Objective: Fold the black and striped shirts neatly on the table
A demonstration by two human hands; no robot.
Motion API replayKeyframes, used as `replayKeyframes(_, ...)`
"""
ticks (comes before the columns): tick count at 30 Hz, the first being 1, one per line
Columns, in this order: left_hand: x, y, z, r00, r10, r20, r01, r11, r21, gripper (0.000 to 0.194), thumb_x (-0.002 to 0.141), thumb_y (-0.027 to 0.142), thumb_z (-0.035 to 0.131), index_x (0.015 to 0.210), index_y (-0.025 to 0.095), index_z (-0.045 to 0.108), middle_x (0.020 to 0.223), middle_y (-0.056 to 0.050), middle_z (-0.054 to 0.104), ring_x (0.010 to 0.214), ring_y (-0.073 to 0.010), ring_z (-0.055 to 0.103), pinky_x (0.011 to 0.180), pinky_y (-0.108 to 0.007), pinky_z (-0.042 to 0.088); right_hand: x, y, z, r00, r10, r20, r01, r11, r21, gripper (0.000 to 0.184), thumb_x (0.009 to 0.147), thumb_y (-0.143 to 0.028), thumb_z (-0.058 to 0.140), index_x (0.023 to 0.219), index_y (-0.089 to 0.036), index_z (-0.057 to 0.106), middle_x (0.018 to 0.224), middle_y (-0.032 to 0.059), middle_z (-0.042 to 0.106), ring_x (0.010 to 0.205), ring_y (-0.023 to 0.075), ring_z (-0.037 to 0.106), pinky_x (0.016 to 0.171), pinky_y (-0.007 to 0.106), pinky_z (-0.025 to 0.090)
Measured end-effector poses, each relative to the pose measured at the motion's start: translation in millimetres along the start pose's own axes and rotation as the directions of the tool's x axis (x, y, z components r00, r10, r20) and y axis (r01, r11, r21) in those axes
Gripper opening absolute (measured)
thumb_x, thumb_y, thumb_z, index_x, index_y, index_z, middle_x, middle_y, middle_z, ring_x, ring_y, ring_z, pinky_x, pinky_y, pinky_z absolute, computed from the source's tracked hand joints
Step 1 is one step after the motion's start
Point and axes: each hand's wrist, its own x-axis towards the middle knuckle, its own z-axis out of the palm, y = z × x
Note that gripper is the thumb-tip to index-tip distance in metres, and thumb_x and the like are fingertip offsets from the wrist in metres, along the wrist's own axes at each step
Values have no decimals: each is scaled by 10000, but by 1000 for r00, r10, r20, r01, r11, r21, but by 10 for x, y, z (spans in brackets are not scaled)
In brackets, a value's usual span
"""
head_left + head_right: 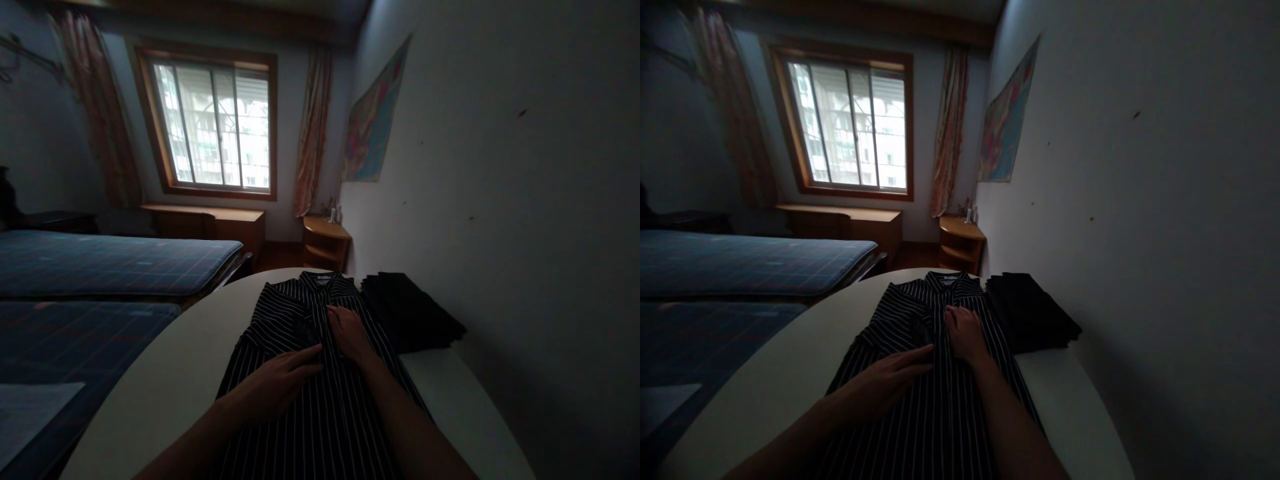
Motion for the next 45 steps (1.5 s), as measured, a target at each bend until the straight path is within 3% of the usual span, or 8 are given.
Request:
replayKeyframes(5, -39, -101, -11, 995, -81, -57, 78, 996, -47, 457, 961, 116, 414, 1379, 287, 483, 1543, -47, 410, 1358, -209, 460, 1116, -433, 426, -37, -130, -51, 993, -114, -29, 116, 988, 98, 447, 996, -488, 437, 1340, -231, 559, 1066, 56, 721, 1083, 224, 621, 1072, 451, 333)
replayKeyframes(13, -7, 39, -88, 995, -64, 78, 71, 993, -90, 441, 951, 117, 423, 1350, 279, 519, 1481, -24, 493, 1393, -192, 414, 1175, -433, 340, -104, -217, 4, 934, -348, 77, 319, 912, 259, 427, 970, -396, 533, 1380, -279, 537, 1160, 48, 694, 1107, 208, 608, 1040, 415, 379)
replayKeyframes(19, 20, 103, -72, 996, -16, 93, 26, 994, -109, 419, 951, 115, 422, 1306, 289, 561, 1435, -9, 542, 1345, -203, 475, 1145, -420, 373, -76, -173, 49, 944, -313, 106, 270, 916, 296, 560, 810, -170, 639, 1355, -263, 553, 954, 2, 700, 907, 180, 641, 914, 347, 451)
replayKeyframes(26, -6, -174, -8, 984, -146, -98, 147, 989, -3, 335, 940, 121, 448, 1199, 267, 600, 1223, -30, 644, 1123, -188, 601, 1010, -365, 484, -14, -2, -179, 953, -192, 235, 155, 974, 168, 797, 700, -98, 582, 1467, -224, 407, 829, -27, 658, 764, 165, 616, 801, 301, 465)
replayKeyframes(31, -96, -464, 6, 914, -288, -287, 340, 928, 150, 381, 864, 69, 472, 1179, 238, 605, 1243, -55, 632, 1167, -233, 570, 1049, -428, 453, -15, 62, -216, 961, -244, 126, 216, 955, 203, 844, 730, -118, 592, 1523, -233, 327, 1150, 66, 658, 1007, 209, 621, 950, 371, 457)
replayKeyframes(36, -251, -679, -51, 807, -422, -414, 542, 807, 234, 498, 773, 29, 487, 1237, 174, 594, 1374, -115, 550, 1284, -281, 489, 1124, -461, 387, 10, 133, -187, 940, -311, 141, 264, 923, 281, 527, 733, -36, 490, 1172, -237, 700, 1191, 54, 662, 1103, 192, 610, 1018, 361, 447)
replayKeyframes(39, -338, -772, -84, 749, -517, -414, 638, 733, 237, 499, 788, 52, 485, 1271, 136, 580, 1380, -154, 547, 1254, -300, 516, 1091, -457, 416, 30, 181, -212, 953, -249, 172, 185, 929, 322, 456, 773, -25, 392, 981, -208, 754, 1100, 48, 701, 1042, 173, 646, 993, 348, 471)
replayKeyframes(45, -423, -884, -151, 665, -679, -310, 742, 647, 175, 436, 829, 90, 452, 1219, 201, 612, 1155, -86, 697, 1090, -240, 629, 983, -387, 474, 36, 157, -181, 987, -76, 141, 34, 961, 274, 280, 892, -191, 479, 1021, -199, 727, 1036, 55, 733, 987, 206, 670, 915, 369, 512)
